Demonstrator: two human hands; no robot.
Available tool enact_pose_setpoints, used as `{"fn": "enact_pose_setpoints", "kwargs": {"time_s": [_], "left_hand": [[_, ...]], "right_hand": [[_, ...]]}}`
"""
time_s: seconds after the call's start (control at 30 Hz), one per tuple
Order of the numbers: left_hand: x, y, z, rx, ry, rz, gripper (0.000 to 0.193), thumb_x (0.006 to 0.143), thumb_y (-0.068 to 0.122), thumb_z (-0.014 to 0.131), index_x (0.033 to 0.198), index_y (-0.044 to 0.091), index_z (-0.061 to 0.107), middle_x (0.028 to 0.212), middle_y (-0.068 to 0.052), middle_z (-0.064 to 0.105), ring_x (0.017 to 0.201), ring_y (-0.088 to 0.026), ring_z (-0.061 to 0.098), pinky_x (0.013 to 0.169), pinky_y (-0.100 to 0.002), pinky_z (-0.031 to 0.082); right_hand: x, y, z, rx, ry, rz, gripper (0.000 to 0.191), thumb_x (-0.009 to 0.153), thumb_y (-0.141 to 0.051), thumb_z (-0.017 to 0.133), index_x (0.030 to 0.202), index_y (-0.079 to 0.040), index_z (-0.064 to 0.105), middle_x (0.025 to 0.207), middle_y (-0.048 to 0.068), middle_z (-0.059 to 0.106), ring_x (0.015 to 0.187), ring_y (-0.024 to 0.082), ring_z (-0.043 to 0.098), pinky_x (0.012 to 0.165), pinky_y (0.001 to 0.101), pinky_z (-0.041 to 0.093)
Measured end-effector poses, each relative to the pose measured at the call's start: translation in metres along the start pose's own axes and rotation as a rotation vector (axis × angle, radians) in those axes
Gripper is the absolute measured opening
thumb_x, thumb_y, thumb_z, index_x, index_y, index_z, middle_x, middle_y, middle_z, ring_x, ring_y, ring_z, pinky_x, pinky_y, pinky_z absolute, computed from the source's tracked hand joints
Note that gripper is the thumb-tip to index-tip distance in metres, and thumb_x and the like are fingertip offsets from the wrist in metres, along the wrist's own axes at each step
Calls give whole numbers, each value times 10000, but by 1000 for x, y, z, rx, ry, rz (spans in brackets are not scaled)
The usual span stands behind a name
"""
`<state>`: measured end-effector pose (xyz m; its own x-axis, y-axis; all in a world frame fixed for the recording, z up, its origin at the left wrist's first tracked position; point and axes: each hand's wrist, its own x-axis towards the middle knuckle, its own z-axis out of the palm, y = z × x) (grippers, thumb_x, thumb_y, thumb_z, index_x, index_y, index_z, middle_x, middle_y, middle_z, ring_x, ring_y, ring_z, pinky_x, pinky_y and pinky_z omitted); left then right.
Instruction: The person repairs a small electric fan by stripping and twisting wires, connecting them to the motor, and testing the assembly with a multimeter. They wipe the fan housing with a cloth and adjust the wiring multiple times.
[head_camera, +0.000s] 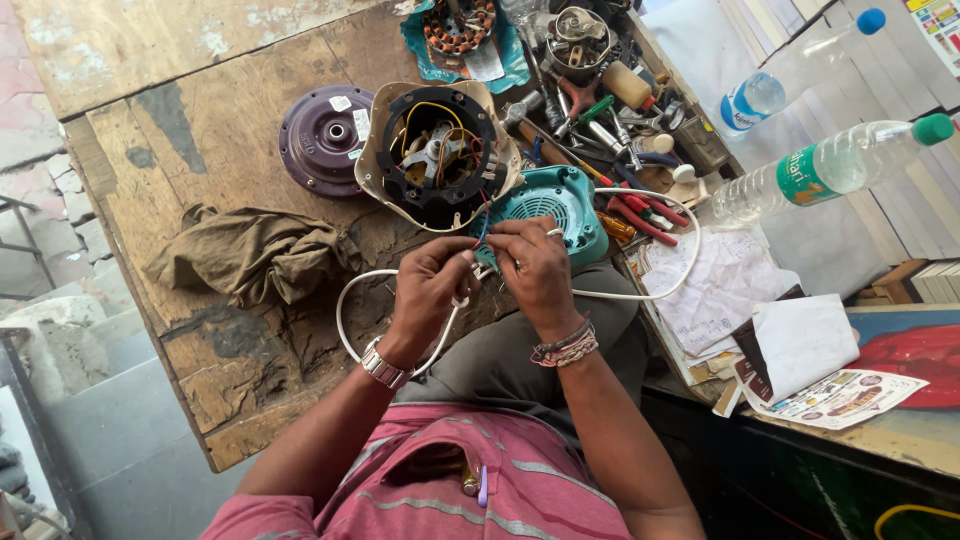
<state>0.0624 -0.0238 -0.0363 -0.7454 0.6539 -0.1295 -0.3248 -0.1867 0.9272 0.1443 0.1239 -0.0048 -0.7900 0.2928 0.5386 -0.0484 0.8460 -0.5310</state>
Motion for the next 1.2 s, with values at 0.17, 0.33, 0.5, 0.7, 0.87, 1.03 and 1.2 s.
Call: {"fn": "enact_pose_setpoints", "kwargs": {"time_s": [0.17,0.33,0.5,0.7,0.87,1.03,1.2], "left_hand": [[-6,5,8,479,64,111,260,963,104,673,1206,46,746,690,-19,667,584,-82,572,524,-267,452],[-8,8,12,914,49,620,257,903,95,714,1160,89,738,790,-66,687,707,-234,648,675,-386,427],[-3,11,14,1086,15,675,118,874,100,732,989,100,706,688,-39,606,696,-246,603,695,-413,413],[-3,15,13,1068,35,744,229,875,64,703,1103,79,722,695,-27,602,687,-226,599,704,-404,427],[-2,13,13,1032,32,752,304,859,59,686,1162,60,714,721,-27,615,696,-223,600,711,-399,434],[-1,13,11,1098,21,741,203,877,81,716,1078,96,698,707,-17,599,704,-223,591,730,-400,426],[-1,17,11,1099,23,766,296,861,72,713,1157,81,723,693,-19,587,683,-210,578,708,-387,421]], "right_hand": [[-2,12,4,408,-47,236,147,932,8,717,1069,-36,744,1074,69,746,974,170,712,833,303,577],[8,17,2,846,-39,709,191,926,-12,683,1065,-94,581,1019,62,794,829,100,643,712,264,496],[19,7,-4,447,-168,454,317,862,-60,780,1166,-62,690,930,71,710,850,144,663,747,268,545],[23,6,-3,211,-182,259,167,953,-112,760,1116,-80,778,974,66,769,926,190,681,828,321,556],[22,12,-6,370,-202,322,244,960,-110,739,1198,-56,755,1061,70,751,974,158,677,852,306,565],[27,16,-9,564,-282,458,361,873,-135,814,1212,-34,742,974,48,719,885,95,641,772,270,562],[26,9,-5,323,-178,333,179,932,-123,773,1095,-50,760,986,49,745,906,177,675,805,341,556]]}}
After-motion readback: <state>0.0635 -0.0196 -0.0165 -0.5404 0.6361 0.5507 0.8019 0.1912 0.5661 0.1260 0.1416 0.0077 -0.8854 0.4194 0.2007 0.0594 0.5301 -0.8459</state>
